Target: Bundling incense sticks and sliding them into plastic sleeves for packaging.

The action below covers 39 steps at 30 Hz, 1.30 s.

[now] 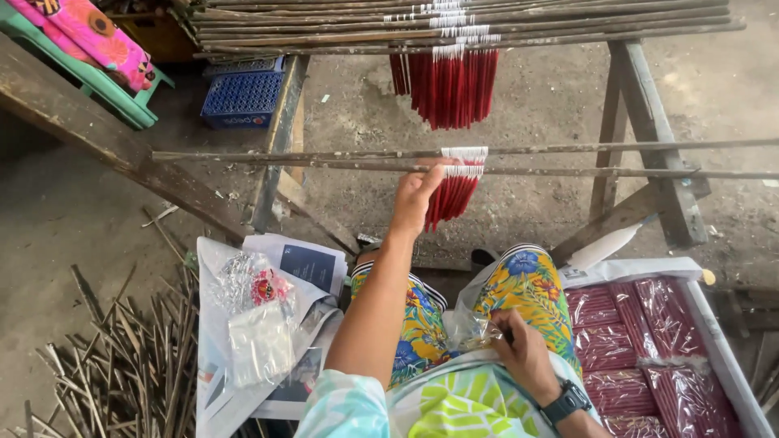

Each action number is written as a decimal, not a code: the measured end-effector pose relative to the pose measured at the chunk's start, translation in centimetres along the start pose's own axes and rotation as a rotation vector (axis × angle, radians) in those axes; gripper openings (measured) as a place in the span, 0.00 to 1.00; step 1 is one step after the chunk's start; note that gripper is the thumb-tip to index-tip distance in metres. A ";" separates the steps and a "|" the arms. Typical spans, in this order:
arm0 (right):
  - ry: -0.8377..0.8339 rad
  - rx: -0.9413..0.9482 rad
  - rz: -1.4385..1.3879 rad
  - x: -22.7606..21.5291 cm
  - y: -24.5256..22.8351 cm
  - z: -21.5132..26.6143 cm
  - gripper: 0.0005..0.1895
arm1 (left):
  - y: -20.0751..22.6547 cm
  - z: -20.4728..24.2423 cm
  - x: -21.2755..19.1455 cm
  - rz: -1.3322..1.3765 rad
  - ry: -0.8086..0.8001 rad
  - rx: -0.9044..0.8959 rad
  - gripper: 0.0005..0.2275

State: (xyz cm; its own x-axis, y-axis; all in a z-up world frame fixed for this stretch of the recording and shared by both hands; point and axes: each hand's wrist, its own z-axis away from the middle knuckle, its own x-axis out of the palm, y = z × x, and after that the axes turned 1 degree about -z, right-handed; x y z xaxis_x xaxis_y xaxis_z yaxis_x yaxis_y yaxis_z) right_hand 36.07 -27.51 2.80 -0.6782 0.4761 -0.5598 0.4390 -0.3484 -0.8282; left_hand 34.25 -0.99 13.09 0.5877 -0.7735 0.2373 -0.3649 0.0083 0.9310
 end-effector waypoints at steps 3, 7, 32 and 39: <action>0.011 0.008 -0.024 -0.1 -0.4 -0.2 0.11 | -1.1 -0.6 -1.3 -0.214 -0.037 -0.166 0.22; -0.010 0.001 -0.026 -0.2 -0.5 0.0 0.09 | 0.0 -1.3 -0.1 0.042 -0.135 -0.029 0.17; 0.009 -0.076 0.029 0.1 -0.2 0.1 0.07 | -2.0 -0.6 0.0 -0.040 0.070 -0.006 0.15; -0.003 -0.046 -0.015 -0.5 -1.7 -0.2 0.05 | -0.6 -3.1 1.2 -0.121 -0.612 -0.046 0.13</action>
State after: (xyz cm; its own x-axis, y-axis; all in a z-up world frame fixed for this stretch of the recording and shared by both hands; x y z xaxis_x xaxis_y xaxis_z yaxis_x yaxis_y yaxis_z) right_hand 35.78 -27.02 4.46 -0.6864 0.4785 -0.5477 0.4554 -0.3044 -0.8366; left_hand 37.43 0.04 13.70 0.0974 -0.9935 -0.0597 -0.2824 -0.0851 0.9555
